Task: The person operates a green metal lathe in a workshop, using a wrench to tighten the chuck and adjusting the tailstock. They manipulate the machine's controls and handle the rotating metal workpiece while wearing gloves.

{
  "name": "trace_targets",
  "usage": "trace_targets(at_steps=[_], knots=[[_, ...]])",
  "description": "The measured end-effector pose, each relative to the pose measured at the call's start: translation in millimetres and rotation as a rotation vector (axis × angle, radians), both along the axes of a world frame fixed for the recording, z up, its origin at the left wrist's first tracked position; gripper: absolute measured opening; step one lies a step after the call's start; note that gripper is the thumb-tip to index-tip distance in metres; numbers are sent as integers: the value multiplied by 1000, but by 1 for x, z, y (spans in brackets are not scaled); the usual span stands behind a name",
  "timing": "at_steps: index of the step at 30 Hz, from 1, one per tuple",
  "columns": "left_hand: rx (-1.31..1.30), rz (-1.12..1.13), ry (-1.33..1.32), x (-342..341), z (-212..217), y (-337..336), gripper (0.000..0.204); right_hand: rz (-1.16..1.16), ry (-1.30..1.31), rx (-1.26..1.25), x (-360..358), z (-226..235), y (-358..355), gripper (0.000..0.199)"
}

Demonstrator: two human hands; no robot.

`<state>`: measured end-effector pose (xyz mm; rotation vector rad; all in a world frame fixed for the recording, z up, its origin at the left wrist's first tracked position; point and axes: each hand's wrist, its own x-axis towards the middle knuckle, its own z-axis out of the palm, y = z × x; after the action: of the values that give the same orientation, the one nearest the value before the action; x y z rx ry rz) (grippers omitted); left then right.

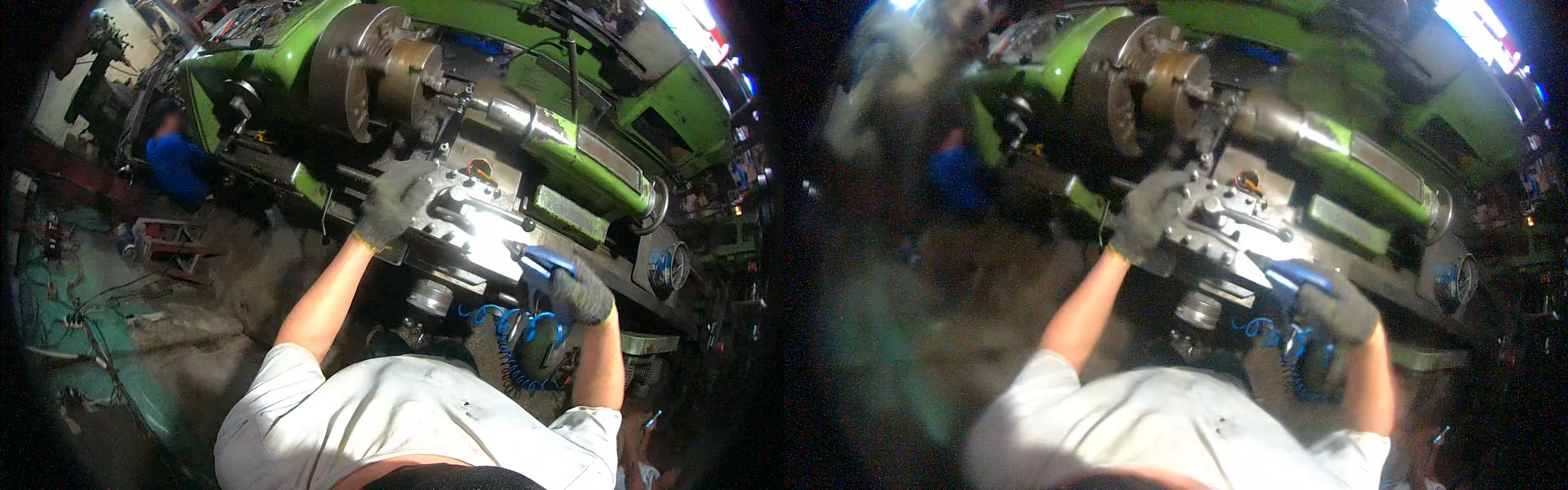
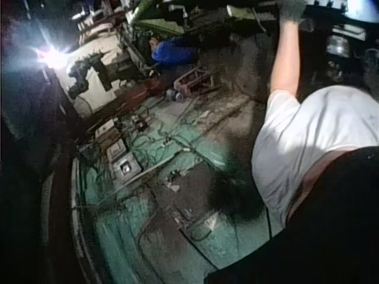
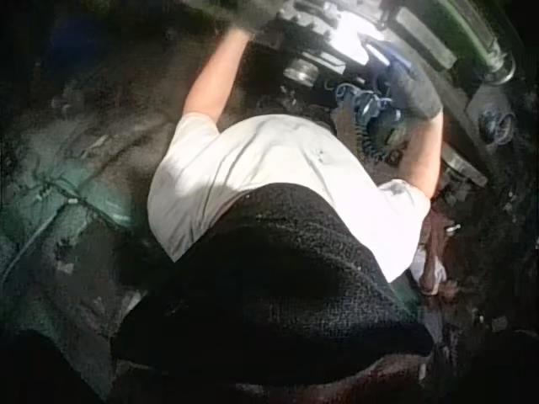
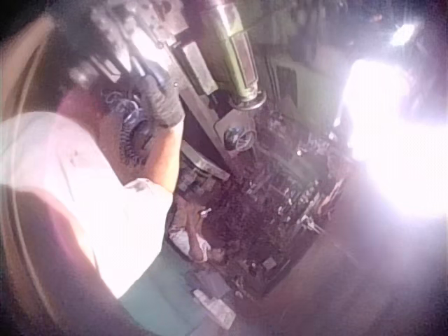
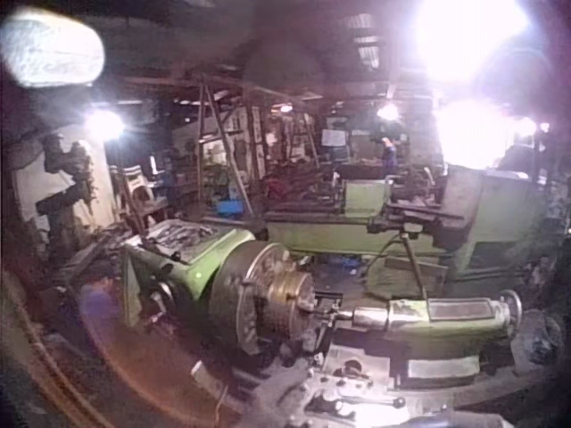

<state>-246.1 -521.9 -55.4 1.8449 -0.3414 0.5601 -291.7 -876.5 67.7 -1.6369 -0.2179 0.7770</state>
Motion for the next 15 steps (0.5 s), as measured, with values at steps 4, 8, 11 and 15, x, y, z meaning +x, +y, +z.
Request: trace_targets(at_steps=[4, 8, 11, 15], knots=[[230, -103, -32, 10, 18, -42, 19, 139, -70, 2, 55, 11, -30, 64], [380, 80, -166, 13, 6, -49, 18, 115, -236, -105, 125, 17, -17, 52], [551, 124, -249, 13, 20, -68, 16, 82, -662, -442, 200, -34, 9, 52], [705, 205, -175, 23, 5, -73, 23, 149, -904, -503, 222, -42, 70, 53]])
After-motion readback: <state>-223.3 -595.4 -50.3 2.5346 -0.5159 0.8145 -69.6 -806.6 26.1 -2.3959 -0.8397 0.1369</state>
